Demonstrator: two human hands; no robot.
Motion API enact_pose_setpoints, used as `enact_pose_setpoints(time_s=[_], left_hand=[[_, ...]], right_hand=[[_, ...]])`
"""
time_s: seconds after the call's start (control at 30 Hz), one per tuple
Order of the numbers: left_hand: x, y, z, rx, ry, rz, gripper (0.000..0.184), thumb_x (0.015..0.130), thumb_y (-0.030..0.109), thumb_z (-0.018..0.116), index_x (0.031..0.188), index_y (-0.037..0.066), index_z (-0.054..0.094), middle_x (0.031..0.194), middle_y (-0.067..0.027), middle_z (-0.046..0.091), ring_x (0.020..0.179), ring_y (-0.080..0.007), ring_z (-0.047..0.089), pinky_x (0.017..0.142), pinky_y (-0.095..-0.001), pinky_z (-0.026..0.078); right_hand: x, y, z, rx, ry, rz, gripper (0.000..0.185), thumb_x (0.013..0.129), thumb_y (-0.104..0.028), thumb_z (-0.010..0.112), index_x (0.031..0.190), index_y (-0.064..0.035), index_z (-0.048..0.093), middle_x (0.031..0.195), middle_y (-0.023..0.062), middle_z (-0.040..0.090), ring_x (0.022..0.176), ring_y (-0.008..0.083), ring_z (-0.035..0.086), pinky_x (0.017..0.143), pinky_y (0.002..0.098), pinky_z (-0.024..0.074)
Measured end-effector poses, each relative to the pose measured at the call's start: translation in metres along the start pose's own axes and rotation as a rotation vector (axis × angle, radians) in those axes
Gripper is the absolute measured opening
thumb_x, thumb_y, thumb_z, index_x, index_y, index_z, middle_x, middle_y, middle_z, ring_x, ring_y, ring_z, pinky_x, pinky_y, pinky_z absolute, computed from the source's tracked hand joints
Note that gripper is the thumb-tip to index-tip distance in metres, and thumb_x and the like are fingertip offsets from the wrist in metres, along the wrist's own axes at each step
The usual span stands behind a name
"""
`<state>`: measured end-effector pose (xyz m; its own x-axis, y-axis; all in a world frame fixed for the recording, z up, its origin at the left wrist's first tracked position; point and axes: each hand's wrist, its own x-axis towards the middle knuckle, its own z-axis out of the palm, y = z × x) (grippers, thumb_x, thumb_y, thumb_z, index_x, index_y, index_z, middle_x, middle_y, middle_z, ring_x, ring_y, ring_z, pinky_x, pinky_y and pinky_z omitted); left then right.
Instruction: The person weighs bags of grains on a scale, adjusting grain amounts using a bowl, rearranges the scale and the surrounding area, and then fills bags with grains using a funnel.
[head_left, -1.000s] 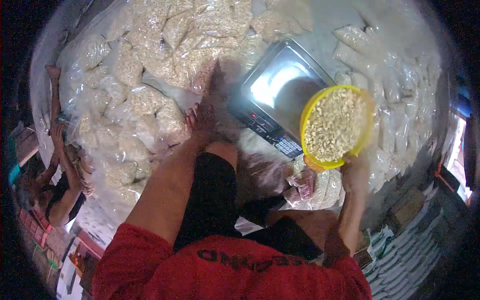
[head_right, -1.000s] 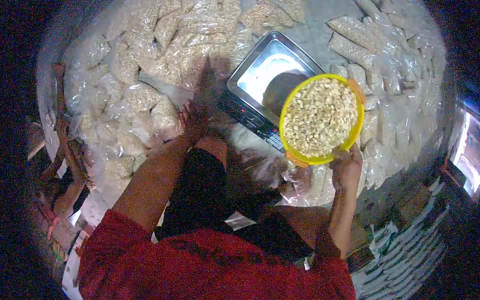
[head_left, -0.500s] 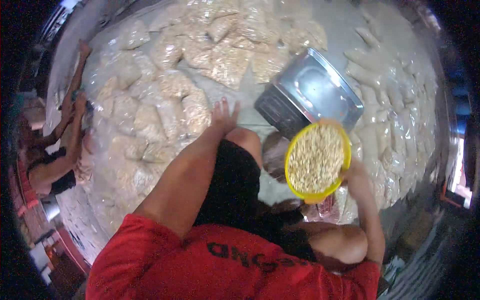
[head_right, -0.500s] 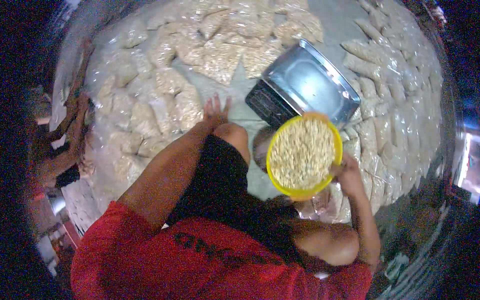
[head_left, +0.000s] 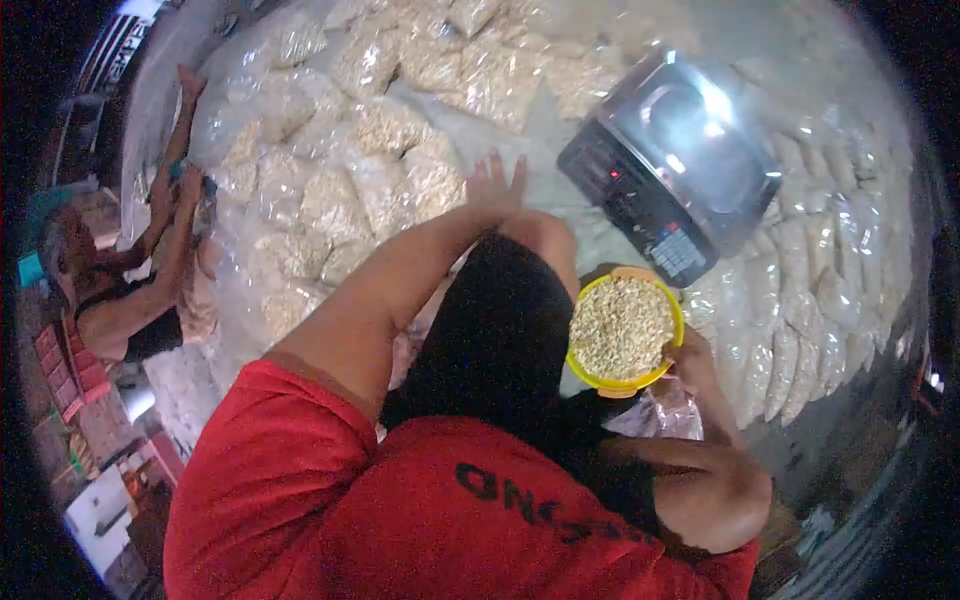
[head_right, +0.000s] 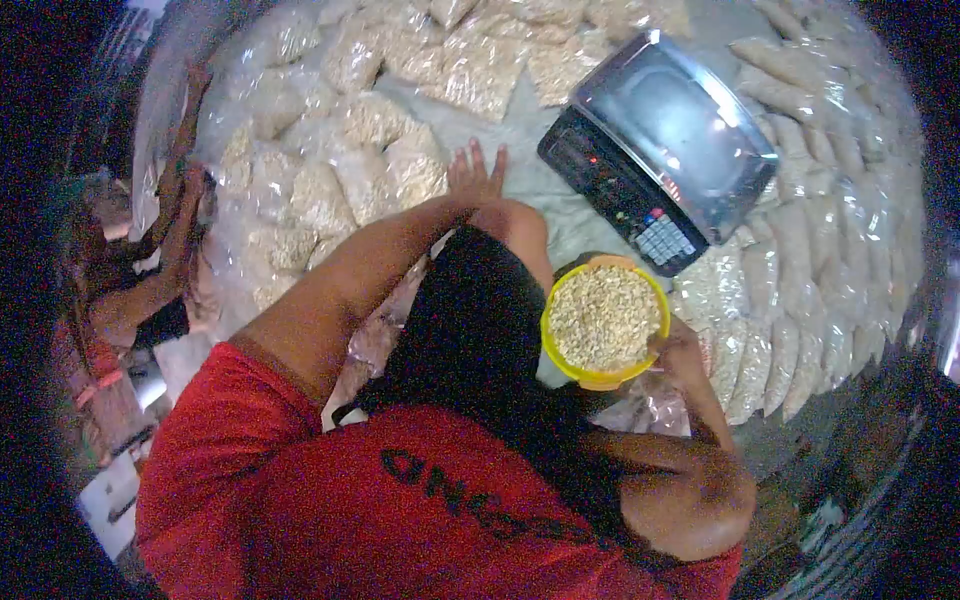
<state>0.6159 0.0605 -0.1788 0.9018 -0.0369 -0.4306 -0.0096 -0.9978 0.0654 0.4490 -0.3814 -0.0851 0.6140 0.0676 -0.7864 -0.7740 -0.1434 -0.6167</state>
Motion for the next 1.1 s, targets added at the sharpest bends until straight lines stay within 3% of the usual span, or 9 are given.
enact_pose_setpoints(time_s=[0.17, 0.27, 0.37, 0.5, 0.7, 0.8, 0.87, 1.03, 1.1], left_hand=[[0.018, -0.018, 0.054, 0.330, 0.432, 0.054, 0.075, 0.104, 0.054, 0.041, 0.166, 0.022, 0.012, 0.166, -0.0358, -0.003, 0.151, -0.0619, -0.003, 0.118, -0.0732, 0.005], [0.008, -0.003, -0.017, -0.157, -0.185, 0.034, 0.076, 0.105, 0.057, 0.038, 0.166, 0.019, 0.012, 0.168, -0.0327, -0.004, 0.152, -0.0582, -0.009, 0.119, -0.0701, -0.004], [0.022, -0.011, 0.014, -0.412, 0.209, -0.125, 0.060, 0.106, 0.040, 0.043, 0.159, 0.014, 0.033, 0.158, -0.0272, 0.037, 0.143, -0.0470, 0.038, 0.119, -0.0603, 0.027], [0.023, -0.025, 0.084, -0.873, -0.262, 0.036, 0.049, 0.105, 0.038, 0.046, 0.148, 0.014, 0.048, 0.147, -0.0261, 0.047, 0.136, -0.0452, 0.042, 0.119, -0.0565, 0.028], [0.025, -0.001, 0.058, 0.026, 0.647, 0.032, 0.050, 0.106, 0.036, 0.041, 0.152, 0.017, 0.046, 0.153, -0.0317, 0.042, 0.139, -0.0557, 0.035, 0.114, -0.0670, 0.029], [-0.009, -0.024, -0.002, -0.187, 0.106, 0.237, 0.083, 0.100, 0.055, 0.053, 0.166, 0.028, 0.010, 0.165, -0.0365, -0.010, 0.151, -0.0609, -0.008, 0.120, -0.0695, 0.000], [0.011, -0.010, 0.051, 0.092, 0.477, 0.084, 0.088, 0.097, 0.058, 0.056, 0.166, 0.026, 0.010, 0.165, -0.0368, -0.010, 0.151, -0.0606, -0.008, 0.120, -0.0688, 0.003], [-0.020, -0.024, 0.008, -0.216, 0.306, 0.259, 0.076, 0.097, 0.042, 0.059, 0.163, 0.020, 0.028, 0.166, -0.0350, 0.008, 0.152, -0.0596, 0.008, 0.122, -0.0657, 0.013], [-0.028, -0.051, 0.021, -0.540, 0.281, 0.391, 0.061, 0.105, 0.037, 0.049, 0.157, 0.009, 0.039, 0.167, -0.0257, 0.023, 0.156, -0.0409, 0.019, 0.126, -0.0475, 0.020]], right_hand=[[0.003, -0.055, 0.007, -0.155, -0.136, 0.036, 0.053, 0.092, -0.003, 0.066, 0.144, -0.0073, 0.055, 0.105, 0.0022, 0.068, 0.088, 0.0137, 0.064, 0.067, 0.0267, 0.0558], [0.034, -0.083, -0.013, -0.407, -0.416, -0.101, 0.057, 0.094, -0.009, 0.069, 0.148, -0.0097, 0.051, 0.118, 0.0028, 0.066, 0.116, 0.0193, 0.061, 0.083, 0.0323, 0.0576], [0.057, -0.126, -0.013, -0.336, -0.596, 0.079, 0.062, 0.092, -0.017, 0.076, 0.148, -0.0067, 0.051, 0.119, 0.0055, 0.069, 0.121, 0.0209, 0.061, 0.097, 0.0356, 0.0553], [0.058, -0.143, -0.012, -0.289, -0.618, 0.230, 0.058, 0.092, -0.018, 0.075, 0.144, -0.0054, 0.054, 0.119, 0.0063, 0.070, 0.119, 0.0207, 0.062, 0.097, 0.0355, 0.0553], [0.024, -0.115, -0.026, -0.253, -0.484, 0.215, 0.052, 0.092, -0.019, 0.075, 0.139, -0.0035, 0.058, 0.118, 0.0075, 0.071, 0.116, 0.0205, 0.064, 0.096, 0.0353, 0.0553], [-0.004, -0.093, -0.035, -0.256, -0.454, 0.229, 0.050, 0.093, -0.019, 0.075, 0.137, -0.0025, 0.060, 0.118, 0.0081, 0.072, 0.115, 0.0204, 0.065, 0.096, 0.0353, 0.0553], [-0.025, -0.085, -0.043, -0.260, -0.428, 0.229, 0.048, 0.093, -0.019, 0.075, 0.135, -0.0018, 0.062, 0.118, 0.0085, 0.072, 0.114, 0.0204, 0.065, 0.096, 0.0352, 0.0553], [-0.063, -0.094, -0.071, -0.251, -0.442, 0.171, 0.044, 0.093, -0.020, 0.075, 0.131, -0.0002, 0.065, 0.118, 0.0094, 0.074, 0.112, 0.0202, 0.067, 0.095, 0.0351, 0.0553], [-0.072, -0.106, -0.079, -0.256, -0.463, 0.101, 0.043, 0.093, -0.020, 0.074, 0.130, 0.0005, 0.067, 0.118, 0.0098, 0.074, 0.111, 0.0201, 0.067, 0.095, 0.0351, 0.0554]])
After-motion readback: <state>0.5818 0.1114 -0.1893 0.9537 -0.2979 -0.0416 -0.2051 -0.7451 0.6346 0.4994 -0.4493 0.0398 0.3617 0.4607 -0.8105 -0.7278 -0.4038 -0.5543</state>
